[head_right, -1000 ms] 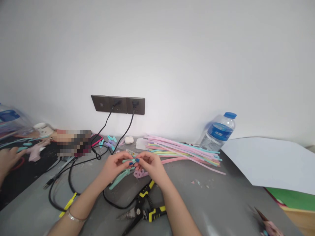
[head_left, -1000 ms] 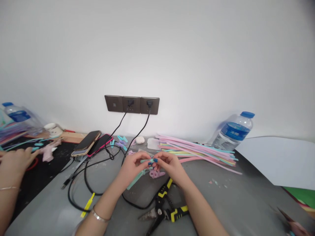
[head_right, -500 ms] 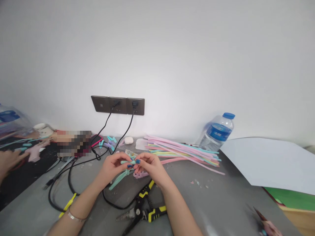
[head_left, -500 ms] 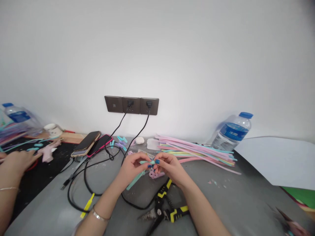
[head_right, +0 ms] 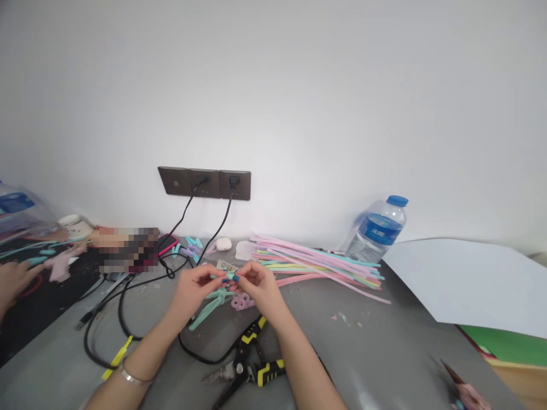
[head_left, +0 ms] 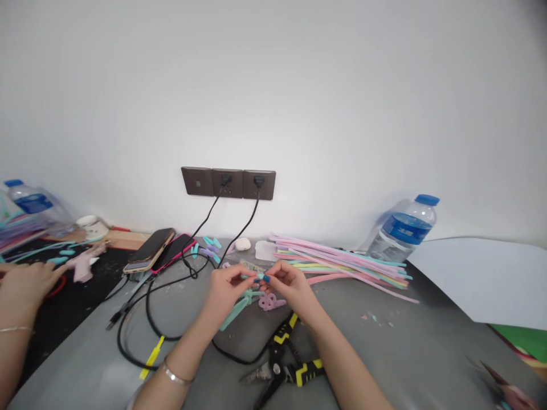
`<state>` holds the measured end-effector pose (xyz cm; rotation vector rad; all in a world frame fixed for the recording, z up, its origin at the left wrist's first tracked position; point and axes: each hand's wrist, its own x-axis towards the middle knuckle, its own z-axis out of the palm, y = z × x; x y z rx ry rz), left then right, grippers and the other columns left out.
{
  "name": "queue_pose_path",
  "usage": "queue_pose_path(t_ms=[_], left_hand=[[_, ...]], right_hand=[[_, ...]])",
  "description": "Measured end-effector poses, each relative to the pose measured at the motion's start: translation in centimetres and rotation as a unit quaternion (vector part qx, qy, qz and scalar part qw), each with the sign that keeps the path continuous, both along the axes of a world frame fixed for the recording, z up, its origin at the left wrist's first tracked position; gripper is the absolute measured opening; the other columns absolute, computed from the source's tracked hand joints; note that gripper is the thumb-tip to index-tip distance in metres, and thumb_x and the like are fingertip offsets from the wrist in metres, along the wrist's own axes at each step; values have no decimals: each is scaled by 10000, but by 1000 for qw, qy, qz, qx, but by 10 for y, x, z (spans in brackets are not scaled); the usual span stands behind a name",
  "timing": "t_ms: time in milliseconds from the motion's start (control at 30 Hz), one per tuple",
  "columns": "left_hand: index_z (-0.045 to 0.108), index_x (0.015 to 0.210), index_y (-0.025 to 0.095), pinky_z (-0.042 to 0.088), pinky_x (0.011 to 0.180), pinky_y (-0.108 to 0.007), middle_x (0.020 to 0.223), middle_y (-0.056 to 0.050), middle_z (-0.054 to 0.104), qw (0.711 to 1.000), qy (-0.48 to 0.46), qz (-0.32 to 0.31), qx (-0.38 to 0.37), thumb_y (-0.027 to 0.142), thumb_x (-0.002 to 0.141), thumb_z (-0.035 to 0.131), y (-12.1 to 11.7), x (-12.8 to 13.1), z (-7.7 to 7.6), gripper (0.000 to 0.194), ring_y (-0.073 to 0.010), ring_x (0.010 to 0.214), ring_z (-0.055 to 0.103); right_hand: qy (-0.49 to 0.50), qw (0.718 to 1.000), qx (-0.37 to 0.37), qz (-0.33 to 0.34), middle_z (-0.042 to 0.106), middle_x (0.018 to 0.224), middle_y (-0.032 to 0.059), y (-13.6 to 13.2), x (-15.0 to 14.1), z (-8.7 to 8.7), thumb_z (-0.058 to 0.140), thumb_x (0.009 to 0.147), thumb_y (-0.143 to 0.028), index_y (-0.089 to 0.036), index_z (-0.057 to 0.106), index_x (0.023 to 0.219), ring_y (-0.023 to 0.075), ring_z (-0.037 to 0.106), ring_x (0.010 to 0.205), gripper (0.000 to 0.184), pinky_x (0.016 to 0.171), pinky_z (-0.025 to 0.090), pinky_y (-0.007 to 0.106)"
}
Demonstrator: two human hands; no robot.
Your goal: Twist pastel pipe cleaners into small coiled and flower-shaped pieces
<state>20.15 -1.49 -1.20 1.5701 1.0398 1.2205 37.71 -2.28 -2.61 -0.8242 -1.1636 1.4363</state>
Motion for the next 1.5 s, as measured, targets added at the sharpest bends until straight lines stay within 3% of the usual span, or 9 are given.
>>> queue_pose_path(t_ms=[133,267,500,800,1067,1367,1500], left_hand=[[762,746,155,524,566,-216,687,-40,745,999,25,20,21,222,697,711,3,-2,-7,97,-159,617,671],[757,745,159,537,599,-224,731,-47,758,998,43,-4,49,191,706,676,5,-3,-6,95,-170,661,689],[713,816,170,534,657,-200,787,-20,729,996,68,-6,59,145,763,613,3,0,-4,115,-143,741,675],[683,827,173,551,640,-211,813,-24,714,996,76,3,53,192,750,638,-1,6,-3,91,-156,756,670],[716,814,186,529,611,-237,771,-22,741,988,130,55,70,251,739,675,2,2,-7,107,-153,648,654],[678,684,195,427,553,-227,668,14,650,959,241,90,122,244,784,657,1,-4,-5,113,-123,575,542],[666,759,200,457,658,-237,729,-3,653,932,304,63,190,199,830,619,3,-8,-4,85,-153,711,586]], right_hand=[[-32,999,21,-32,689,646,10,2,-1,-4,758,713,-410,-191,594,726,161,671,605,274,611,549,287],[-34,999,24,-23,675,671,5,1,2,-3,750,728,-390,-191,595,750,156,669,633,253,623,542,277],[2,1000,25,-16,672,787,4,2,1,-2,754,724,-387,-216,617,966,146,667,659,327,632,536,271],[-64,993,70,-65,679,730,18,2,0,-4,732,730,-389,-197,656,886,160,642,618,259,609,538,289],[-209,952,163,-152,687,732,39,-3,1,-2,637,796,-259,-189,663,780,181,629,666,76,632,500,283],[-270,925,206,-172,693,734,33,-7,-2,2,603,805,-176,-211,675,777,193,611,670,85,650,462,290],[-278,926,202,-154,682,757,35,-5,-1,1,580,808,-149,-211,670,804,191,609,680,110,631,460,281]])
